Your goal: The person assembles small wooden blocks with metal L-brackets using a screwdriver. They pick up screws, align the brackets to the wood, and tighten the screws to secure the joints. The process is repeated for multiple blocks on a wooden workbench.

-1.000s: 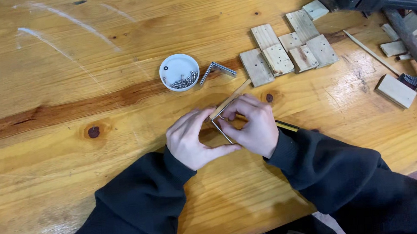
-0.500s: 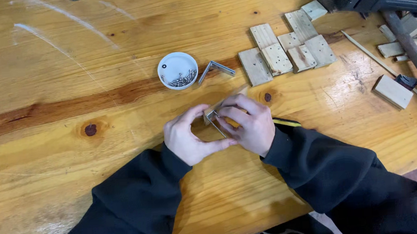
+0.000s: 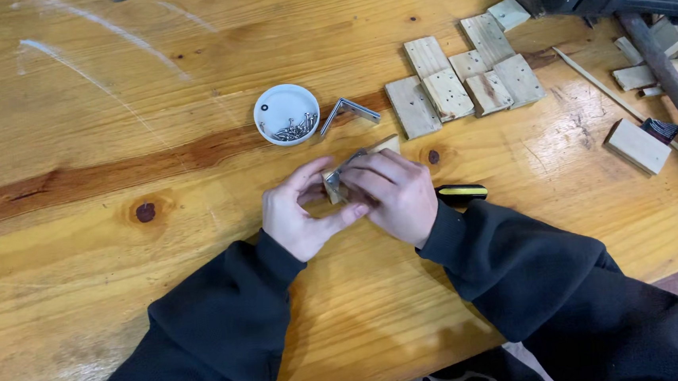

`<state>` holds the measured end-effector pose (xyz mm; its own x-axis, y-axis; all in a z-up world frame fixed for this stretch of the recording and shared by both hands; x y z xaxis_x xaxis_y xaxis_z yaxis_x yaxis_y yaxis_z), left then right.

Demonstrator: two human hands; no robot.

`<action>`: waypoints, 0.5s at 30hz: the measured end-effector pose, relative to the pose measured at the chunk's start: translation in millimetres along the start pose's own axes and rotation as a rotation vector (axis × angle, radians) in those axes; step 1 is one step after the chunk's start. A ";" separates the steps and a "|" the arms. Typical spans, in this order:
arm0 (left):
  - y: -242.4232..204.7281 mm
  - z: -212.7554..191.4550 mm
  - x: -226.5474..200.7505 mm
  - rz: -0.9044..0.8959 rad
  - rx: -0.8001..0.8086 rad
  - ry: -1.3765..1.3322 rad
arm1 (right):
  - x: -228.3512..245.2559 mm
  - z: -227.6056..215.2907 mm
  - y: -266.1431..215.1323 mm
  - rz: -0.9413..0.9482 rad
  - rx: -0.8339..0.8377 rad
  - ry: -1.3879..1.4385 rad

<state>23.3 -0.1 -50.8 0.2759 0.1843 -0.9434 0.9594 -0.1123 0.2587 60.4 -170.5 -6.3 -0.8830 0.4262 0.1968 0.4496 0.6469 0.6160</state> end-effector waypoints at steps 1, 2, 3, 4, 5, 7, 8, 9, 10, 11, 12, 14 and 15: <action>-0.4 0.3 -0.1 -0.002 0.000 0.000 | 0.5 -0.2 -0.8 0.001 0.001 0.002; -0.8 0.6 -0.2 0.006 -0.004 -0.006 | 0.4 -0.3 -1.6 0.046 0.012 0.007; -0.8 0.8 -0.3 0.016 -0.009 -0.013 | 0.1 -0.4 -2.1 0.090 0.024 0.011; -0.9 1.1 0.7 0.016 -0.010 -0.013 | -0.3 -1.0 -1.7 0.089 0.024 0.012; -1.4 1.8 1.8 0.007 -0.011 -0.025 | -0.7 -1.7 -1.6 0.099 0.028 -0.009; -2.0 2.2 2.1 -0.002 -0.013 -0.037 | 0.2 -3.5 -0.5 0.107 0.033 -0.029; -2.2 2.1 1.2 -0.004 -0.014 -0.038 | 1.6 -4.7 0.6 0.090 0.022 -0.057; -2.4 1.9 0.4 -0.006 -0.014 -0.038 | 3.0 -5.8 1.7 0.073 0.011 -0.085; -2.2 1.6 0.5 -0.008 -0.014 -0.038 | 3.6 -6.1 2.7 0.073 0.012 -0.084; -2.0 1.6 0.6 -0.002 -0.012 -0.032 | 4.5 -6.7 3.5 0.055 0.003 -0.097; -1.8 1.8 0.5 0.004 -0.009 -0.026 | 5.4 -7.4 4.1 0.036 -0.006 -0.111; -1.9 2.4 0.5 -0.002 -0.006 -0.032 | 7.2 -7.9 5.1 0.018 -0.016 -0.110; -1.6 2.6 0.3 -0.006 -0.003 -0.038 | 8.2 -8.4 5.7 -0.002 -0.026 -0.109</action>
<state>21.7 -2.4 -52.1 0.2675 0.1480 -0.9521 0.9613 -0.1079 0.2533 54.6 -168.6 5.3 -0.8630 0.4926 0.1123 0.4432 0.6315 0.6362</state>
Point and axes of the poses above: each hand's wrist, its own y-axis towards the middle knuckle, its own z-axis out of the palm, x = y × z, the point moved 1 cm from there along y, towards the middle knuckle, and after that the axes turned 12 degrees about x, right-handed, at the moved point
